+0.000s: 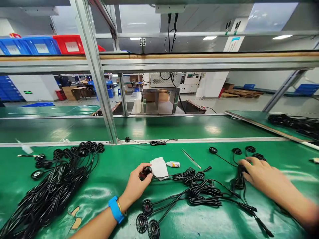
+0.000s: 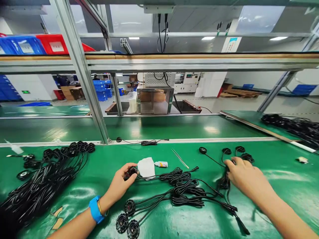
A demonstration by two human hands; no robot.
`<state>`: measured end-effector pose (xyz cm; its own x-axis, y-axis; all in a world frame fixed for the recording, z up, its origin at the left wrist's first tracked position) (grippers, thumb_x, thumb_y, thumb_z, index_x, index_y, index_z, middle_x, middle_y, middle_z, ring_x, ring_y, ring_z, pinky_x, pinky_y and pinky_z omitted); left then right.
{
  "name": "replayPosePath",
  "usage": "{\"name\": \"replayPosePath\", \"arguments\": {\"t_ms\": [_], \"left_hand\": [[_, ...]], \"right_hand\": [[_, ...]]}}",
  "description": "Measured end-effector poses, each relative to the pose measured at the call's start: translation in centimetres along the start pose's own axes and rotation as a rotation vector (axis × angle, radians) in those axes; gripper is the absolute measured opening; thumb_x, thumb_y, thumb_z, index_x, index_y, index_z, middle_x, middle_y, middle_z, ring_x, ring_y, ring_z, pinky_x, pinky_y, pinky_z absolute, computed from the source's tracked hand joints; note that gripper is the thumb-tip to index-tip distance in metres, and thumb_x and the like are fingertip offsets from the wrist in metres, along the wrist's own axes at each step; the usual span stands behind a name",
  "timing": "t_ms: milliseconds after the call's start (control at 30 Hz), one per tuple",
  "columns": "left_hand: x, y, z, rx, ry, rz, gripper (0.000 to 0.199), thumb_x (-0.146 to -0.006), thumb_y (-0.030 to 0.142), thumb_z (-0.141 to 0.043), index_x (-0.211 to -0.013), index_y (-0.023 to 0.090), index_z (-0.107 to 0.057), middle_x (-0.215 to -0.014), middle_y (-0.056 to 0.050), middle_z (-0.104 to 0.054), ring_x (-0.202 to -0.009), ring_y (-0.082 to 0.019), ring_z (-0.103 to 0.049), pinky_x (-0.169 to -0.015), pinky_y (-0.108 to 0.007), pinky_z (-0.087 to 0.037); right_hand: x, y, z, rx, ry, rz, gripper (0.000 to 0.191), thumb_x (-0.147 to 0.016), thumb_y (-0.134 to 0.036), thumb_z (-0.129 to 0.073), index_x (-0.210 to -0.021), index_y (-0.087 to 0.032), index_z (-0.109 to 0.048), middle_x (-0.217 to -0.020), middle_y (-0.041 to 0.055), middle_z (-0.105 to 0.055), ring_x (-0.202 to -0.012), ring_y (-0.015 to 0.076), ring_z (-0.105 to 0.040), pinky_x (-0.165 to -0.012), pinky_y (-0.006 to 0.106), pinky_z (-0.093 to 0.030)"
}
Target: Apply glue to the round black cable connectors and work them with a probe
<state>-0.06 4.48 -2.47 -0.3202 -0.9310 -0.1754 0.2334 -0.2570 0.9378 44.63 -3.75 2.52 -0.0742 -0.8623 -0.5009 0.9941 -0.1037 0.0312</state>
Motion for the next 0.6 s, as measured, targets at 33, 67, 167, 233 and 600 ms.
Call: {"name": "replayPosePath", "arguments": {"t_ms": [33,67,167,233,600], "left_hand": [[-0.1,0.1,0.1,0.006,-0.009,0.003,0.032,-0.084,0.030,-0.062,-0.114,0.020,-0.064,-0.101,-0.005,-0.072,-0.090,-0.020,-0.066,-0.081,-0.031,-0.050],[-0.1,0.1,0.2,0.011,-0.016,0.003,0.031,-0.084,0.029,-0.062,-0.114,0.019,-0.065,-0.103,-0.006,-0.072,-0.092,-0.020,-0.066,-0.082,-0.031,-0.051],[-0.4,0.2,0.4,0.027,-0.023,0.002,0.031,-0.084,0.028,-0.062,-0.113,0.018,-0.064,-0.106,-0.007,-0.073,-0.094,-0.021,-0.067,-0.084,-0.032,-0.051],[-0.6,0.2,0.6,0.038,-0.019,0.006,0.031,-0.084,0.028,-0.062,-0.113,0.017,-0.063,-0.103,-0.007,-0.073,-0.094,-0.020,-0.067,-0.083,-0.032,-0.052],[-0.5,-1.4,0.1,0.154,-0.039,0.165,0.035,-0.083,0.036,-0.066,-0.112,0.018,-0.058,-0.101,-0.009,-0.075,-0.097,-0.023,-0.071,-0.087,-0.034,-0.055]], "right_hand": [[-0.5,-1.9,-0.4,-0.033,-0.014,0.061,0.018,-0.080,-0.029,-0.048,-0.085,-0.023,-0.065,-0.100,0.0207,-0.067,-0.080,0.0343,-0.067,-0.067,0.048,-0.053],[-1.1,-4.3,-0.6,-0.091,-0.033,0.132,0.021,-0.081,-0.030,-0.050,-0.092,-0.022,-0.066,-0.108,0.0195,-0.066,-0.091,0.0337,-0.067,-0.077,0.048,-0.054],[-2.5,-13.4,-0.8,-0.373,-0.102,0.377,0.023,-0.092,-0.026,-0.047,-0.107,-0.022,-0.064,-0.113,0.0116,-0.067,-0.104,0.0255,-0.064,-0.090,0.040,-0.052],[-3.0,-19.3,-1.2,-0.473,-0.102,0.465,0.020,-0.093,-0.022,-0.047,-0.103,-0.022,-0.064,-0.103,0.0078,-0.070,-0.094,0.0218,-0.066,-0.081,0.035,-0.053],[-0.2,-27.0,-5.3,-0.658,-0.028,0.476,0.007,-0.092,-0.024,-0.056,-0.090,-0.021,-0.062,-0.082,0.0014,-0.070,-0.073,0.0153,-0.065,-0.069,0.026,-0.046]]}}
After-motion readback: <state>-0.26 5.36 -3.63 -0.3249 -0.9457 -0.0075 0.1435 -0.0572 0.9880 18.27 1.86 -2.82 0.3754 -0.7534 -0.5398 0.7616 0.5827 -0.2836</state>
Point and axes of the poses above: each hand's wrist, its own x-axis away from the middle knuckle, its own z-axis out of the back of the hand, y = z × x, the point moved 1 cm from there along -x, towards the middle knuckle
